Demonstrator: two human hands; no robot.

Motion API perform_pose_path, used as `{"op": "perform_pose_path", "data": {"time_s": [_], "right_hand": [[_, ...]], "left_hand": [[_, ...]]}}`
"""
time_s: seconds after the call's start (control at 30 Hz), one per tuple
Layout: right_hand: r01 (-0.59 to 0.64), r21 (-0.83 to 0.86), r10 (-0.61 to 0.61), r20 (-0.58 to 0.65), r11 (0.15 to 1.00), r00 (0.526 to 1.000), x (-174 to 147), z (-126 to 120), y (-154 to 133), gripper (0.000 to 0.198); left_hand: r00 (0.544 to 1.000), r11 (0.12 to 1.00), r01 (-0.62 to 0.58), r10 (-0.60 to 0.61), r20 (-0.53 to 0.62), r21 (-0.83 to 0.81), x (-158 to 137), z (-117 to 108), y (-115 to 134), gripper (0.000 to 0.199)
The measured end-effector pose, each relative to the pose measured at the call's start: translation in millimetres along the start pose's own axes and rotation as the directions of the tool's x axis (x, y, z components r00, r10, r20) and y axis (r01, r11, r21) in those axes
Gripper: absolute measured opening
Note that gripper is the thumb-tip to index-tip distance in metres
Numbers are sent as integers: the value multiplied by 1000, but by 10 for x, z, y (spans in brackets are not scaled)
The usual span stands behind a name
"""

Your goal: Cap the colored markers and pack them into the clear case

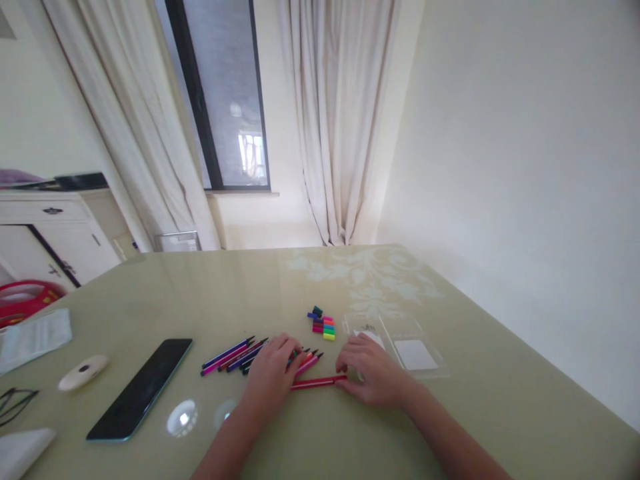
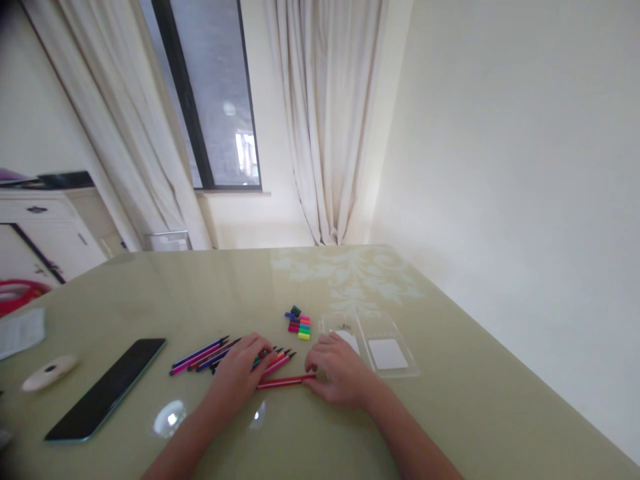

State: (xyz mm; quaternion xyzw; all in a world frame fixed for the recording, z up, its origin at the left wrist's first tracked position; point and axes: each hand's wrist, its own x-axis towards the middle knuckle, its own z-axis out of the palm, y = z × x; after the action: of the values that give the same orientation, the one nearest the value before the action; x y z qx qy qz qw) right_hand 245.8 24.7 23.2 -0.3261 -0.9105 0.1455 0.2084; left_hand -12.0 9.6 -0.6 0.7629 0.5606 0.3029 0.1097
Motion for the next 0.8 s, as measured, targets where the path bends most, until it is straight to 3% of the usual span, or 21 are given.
{"op": "perform_pose_path", "data": {"time_s": [0.1, 0.23, 0.37, 0.5, 0.7, 0.8], "right_hand": [[-57, -71, 48, -125, 996, 991, 88, 60, 70, 15], [-263, -207, 215, -228, 942, 950, 407, 100, 238, 26], [-397, -353, 374, -136, 847, 918, 793, 94, 394, 25], [-423, -376, 417, -101, 825, 903, 996, 118, 453, 25], [-444, -351, 423, -140, 824, 895, 885, 105, 375, 17], [-419, -175, 369, -261, 891, 892, 617, 131, 270, 20]], "left_hand": [[998, 1000, -3, 2, 55, 19, 8, 7, 7, 19], [995, 999, -37, 37, 88, -2, 8, 6, 66, 22], [988, 998, -62, 63, 141, -14, -9, 16, 83, 26], [977, 994, -103, 108, 183, -37, -34, 36, 83, 27], [989, 994, -90, 97, 113, -58, -10, 27, 103, 25], [999, 992, -6, 12, 47, -123, 22, 14, 92, 27]]}}
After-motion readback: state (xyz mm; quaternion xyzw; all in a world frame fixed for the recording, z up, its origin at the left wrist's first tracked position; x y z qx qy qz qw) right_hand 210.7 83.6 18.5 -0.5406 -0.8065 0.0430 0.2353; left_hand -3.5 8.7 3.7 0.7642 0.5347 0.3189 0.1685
